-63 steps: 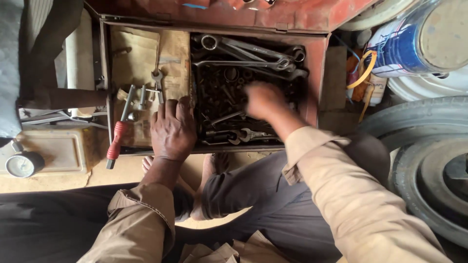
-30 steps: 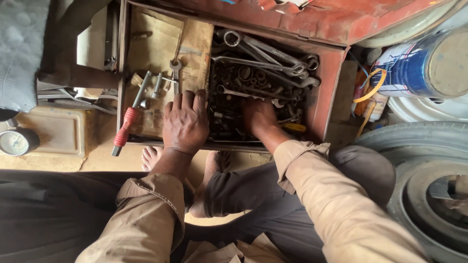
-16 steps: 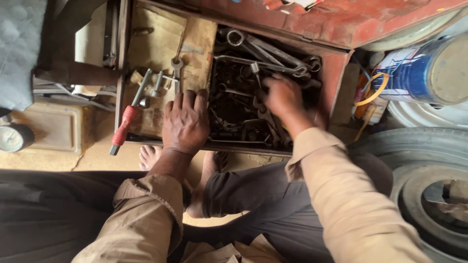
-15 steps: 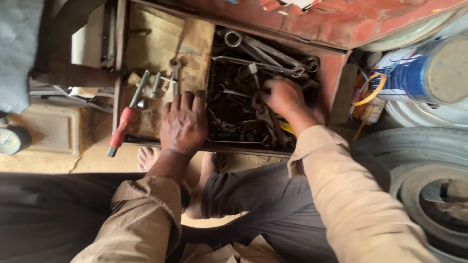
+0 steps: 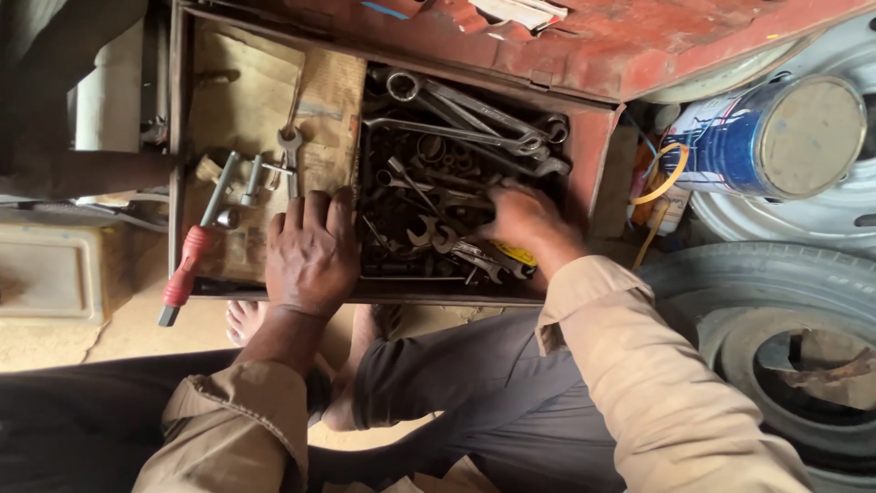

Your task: Organizing wrenches and small metal parts in a red toolbox.

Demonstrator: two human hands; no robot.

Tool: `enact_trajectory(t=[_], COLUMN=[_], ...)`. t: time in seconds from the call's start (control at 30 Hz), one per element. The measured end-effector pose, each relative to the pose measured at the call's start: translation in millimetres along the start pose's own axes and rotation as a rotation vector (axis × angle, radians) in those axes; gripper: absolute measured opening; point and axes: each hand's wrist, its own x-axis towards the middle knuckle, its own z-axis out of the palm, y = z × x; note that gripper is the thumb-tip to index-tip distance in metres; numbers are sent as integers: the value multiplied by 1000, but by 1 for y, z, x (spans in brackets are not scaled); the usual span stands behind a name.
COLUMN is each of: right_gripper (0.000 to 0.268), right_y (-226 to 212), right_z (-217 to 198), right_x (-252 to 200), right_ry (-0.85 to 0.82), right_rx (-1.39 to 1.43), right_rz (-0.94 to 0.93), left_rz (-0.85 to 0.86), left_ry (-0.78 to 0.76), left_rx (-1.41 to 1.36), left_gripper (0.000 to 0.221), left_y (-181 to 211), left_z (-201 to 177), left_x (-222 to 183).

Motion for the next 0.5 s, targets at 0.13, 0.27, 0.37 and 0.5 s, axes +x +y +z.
enact_trajectory(t=[0.13,0.27,0.37,0.5], right_gripper=[75,84,84,66], right_y=[-18,-13,-13,-3], right_z=[3,34,40,63], right_x=[-1,18,25,40], right_ry=[70,242,183,151], right_rx=[55,3,51,202], right_rz=[18,-35,5,29], left_rz=[-1,-10,-7,3], left_ry=[-19,-8,-3,16], left_rx=[35,0,14,1], left_gripper=[37,37,35,37], left_y=[-1,-1,-1,0], left_z=[1,2,2,0], left_x=[2,1,1,1])
